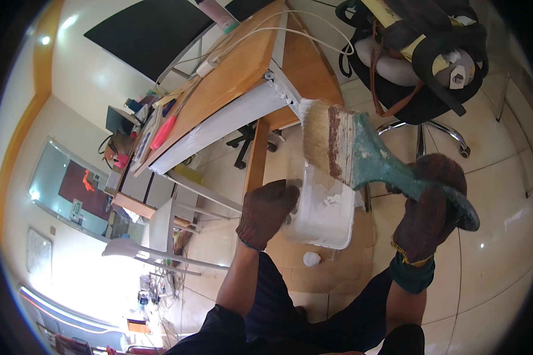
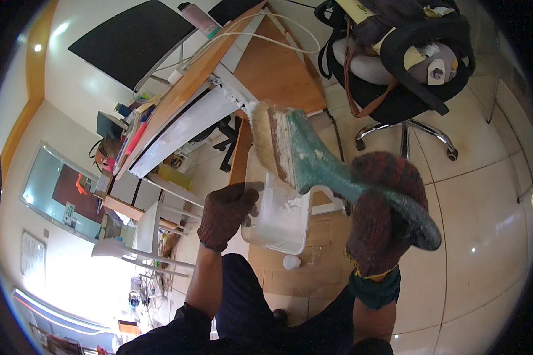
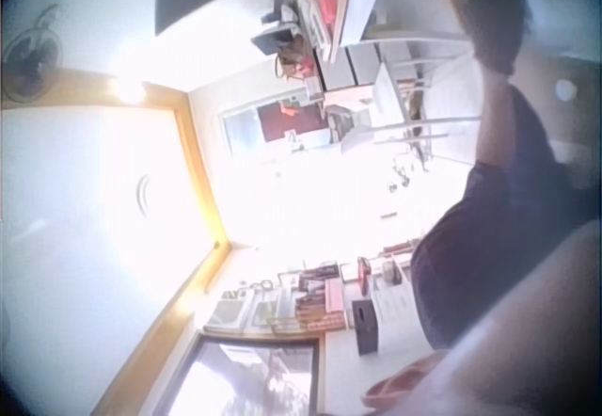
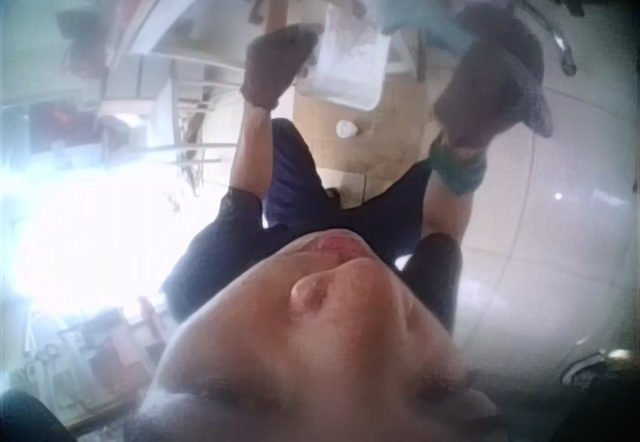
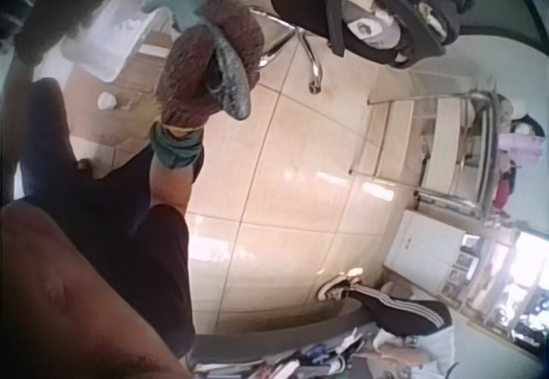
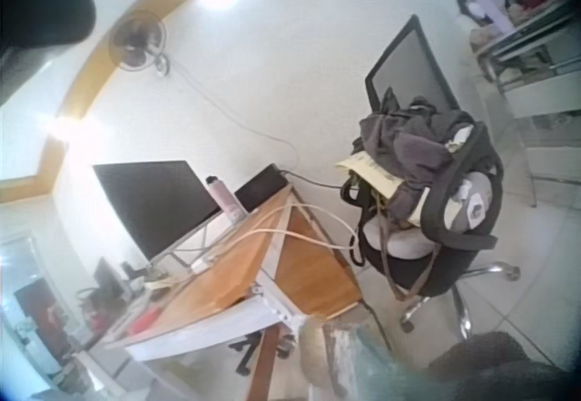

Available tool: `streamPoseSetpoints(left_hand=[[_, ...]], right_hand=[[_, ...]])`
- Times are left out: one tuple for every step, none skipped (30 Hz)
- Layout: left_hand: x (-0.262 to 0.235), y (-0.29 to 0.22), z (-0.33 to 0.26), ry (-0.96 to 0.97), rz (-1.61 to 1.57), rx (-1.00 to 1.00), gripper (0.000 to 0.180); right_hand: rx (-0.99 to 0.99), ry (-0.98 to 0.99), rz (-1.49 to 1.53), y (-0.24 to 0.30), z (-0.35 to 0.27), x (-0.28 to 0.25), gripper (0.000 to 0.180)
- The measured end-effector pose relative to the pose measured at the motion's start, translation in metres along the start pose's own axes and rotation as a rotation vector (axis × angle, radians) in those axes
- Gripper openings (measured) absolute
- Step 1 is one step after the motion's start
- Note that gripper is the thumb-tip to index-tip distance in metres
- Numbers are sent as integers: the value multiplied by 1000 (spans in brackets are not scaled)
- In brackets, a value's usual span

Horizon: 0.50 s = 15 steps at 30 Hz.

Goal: The person paints the white metal leg of a table using a paintbrush and a small paint container. They repeatedly dip the brush into the paint and apply it to the leg while sitting on the floor.

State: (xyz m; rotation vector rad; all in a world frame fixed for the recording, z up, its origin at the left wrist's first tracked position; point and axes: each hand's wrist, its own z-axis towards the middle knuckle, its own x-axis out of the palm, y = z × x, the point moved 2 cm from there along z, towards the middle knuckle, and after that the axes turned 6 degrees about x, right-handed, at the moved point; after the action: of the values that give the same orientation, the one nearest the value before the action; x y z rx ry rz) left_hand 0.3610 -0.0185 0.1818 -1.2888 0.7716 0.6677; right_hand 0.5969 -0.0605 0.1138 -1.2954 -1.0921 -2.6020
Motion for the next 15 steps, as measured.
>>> streamPoseSetpoints(left_hand=[[1, 0, 3, 4, -5, 3, 25], [2, 0, 7, 9, -12, 8, 25], [5, 0, 10, 16, -20, 14, 27], [-2, -4, 7, 7, -18, -10, 27], [-10, -8, 3, -1, -16, -35, 27], [-16, -12, -2, -9, -12, -60, 27], [-11, -9, 1, -4, -43, -52, 27], [-6, -4, 4, 1, -71, -45, 27], [-2, -2, 5, 4, -96, -41, 27], [0, -1, 6, 7, -94, -34, 27], [1, 0, 6, 11, -92, -27, 27], [0, -3, 6, 14, -84, -18, 26], [-1, -2, 6, 10, -68, -14, 26], [-2, -1, 5, 8, -52, -9, 26], [-3, -1, 5, 6, -38, -3, 26]], right_hand=[[22, 19, 43, 0, 6, 4, 47], [44, 38, 83, 1, 14, 8, 47], [33, 82, 78, 4, 22, 12, 46], [40, 123, 101, 7, 28, 20, 45], [48, 164, 125, 10, 34, 28, 44], [90, 194, 173, 13, 38, 38, 43], [97, 208, 155, 16, 41, 39, 42], [106, 222, 139, 18, 44, 41, 41], [106, 217, 97, 19, 45, 42, 40], [115, 210, 77, 18, 46, 41, 40], [125, 203, 58, 16, 46, 41, 39], [142, 192, 66, 14, 46, 38, 39], [167, 194, 83, 12, 45, 35, 39], [190, 197, 98, 9, 43, 31, 39], [214, 215, 117, 8, 43, 27, 39]])
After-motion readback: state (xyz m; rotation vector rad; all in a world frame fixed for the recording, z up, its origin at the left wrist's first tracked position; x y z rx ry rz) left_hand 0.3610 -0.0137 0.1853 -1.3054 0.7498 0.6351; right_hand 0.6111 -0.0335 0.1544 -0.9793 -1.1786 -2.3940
